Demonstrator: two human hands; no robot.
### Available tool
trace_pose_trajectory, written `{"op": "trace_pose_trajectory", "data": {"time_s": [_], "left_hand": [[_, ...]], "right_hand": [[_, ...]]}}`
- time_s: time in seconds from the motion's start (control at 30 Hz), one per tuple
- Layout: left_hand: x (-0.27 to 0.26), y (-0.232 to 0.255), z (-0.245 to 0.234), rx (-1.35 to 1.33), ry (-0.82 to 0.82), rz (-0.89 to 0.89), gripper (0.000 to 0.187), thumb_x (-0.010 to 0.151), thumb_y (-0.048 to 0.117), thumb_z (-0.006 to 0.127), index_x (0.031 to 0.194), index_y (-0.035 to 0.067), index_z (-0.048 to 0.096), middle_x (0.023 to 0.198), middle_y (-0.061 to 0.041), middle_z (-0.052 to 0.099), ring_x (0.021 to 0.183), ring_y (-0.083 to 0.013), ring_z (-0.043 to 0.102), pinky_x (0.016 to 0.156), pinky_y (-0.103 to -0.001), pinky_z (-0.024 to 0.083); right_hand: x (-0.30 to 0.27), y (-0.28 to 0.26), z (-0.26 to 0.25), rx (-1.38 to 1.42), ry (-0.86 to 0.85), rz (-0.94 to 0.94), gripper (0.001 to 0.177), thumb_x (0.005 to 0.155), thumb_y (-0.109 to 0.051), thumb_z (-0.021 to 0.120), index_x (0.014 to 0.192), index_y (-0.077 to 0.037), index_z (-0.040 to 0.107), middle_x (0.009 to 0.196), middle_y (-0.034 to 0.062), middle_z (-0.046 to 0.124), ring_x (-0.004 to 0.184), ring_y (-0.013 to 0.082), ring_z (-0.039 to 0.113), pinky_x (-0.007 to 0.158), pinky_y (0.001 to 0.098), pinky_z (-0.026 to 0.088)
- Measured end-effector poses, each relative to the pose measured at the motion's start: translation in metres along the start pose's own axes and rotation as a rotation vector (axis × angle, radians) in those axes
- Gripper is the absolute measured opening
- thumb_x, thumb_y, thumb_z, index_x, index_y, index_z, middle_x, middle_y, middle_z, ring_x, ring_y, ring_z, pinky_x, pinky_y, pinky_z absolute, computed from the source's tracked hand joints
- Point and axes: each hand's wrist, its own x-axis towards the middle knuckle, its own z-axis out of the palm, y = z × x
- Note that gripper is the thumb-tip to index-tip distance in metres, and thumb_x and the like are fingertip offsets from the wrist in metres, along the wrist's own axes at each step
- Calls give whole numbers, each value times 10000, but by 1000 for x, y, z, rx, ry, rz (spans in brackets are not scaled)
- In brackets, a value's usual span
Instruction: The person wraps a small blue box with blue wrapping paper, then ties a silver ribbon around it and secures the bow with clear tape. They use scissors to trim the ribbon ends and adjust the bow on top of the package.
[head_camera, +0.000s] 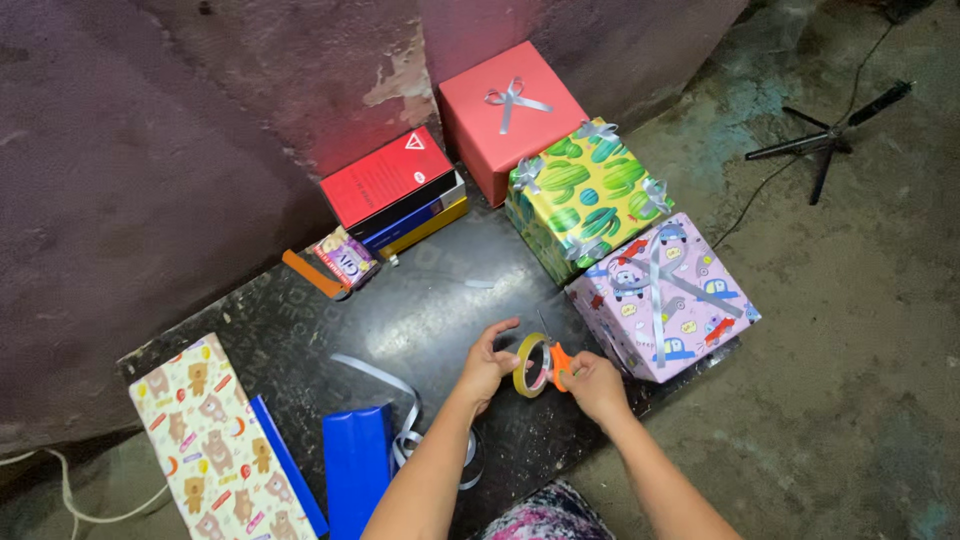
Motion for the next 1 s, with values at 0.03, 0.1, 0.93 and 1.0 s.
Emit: {"op": "trace_pose_trajectory", "data": {"time_s": [0.03,0.1,0.93,1.0], "left_hand": [[8,-6,0,5,23,-7,697,874,-142,591,1499,154,504,981,-204,737,939,-231,754,880,-302,553],[21,-15,-3,-6,71,-33,702,850,-151,570,1477,157,499,1034,-160,743,916,-220,758,842,-300,572],[-6,38,15,-25,223,238,398,821,-49,775,1171,-14,588,951,-91,711,833,-127,700,777,-263,574],[-14,47,21,-55,204,248,408,815,-76,751,1178,-23,573,951,-98,708,831,-134,703,777,-267,581]], "right_hand": [[1,2,4,-40,12,23,338,707,-252,905,706,-39,643,599,54,602,550,136,518,533,325,425],[1,0,10,-129,15,80,348,718,-282,888,722,-27,652,638,107,672,588,204,621,586,355,502],[26,-58,22,226,-167,93,263,916,-235,748,1018,6,736,898,163,748,786,221,679,700,353,525],[23,-77,6,474,-230,55,262,917,-219,749,1063,-3,732,911,122,737,773,147,656,681,302,515]]}}
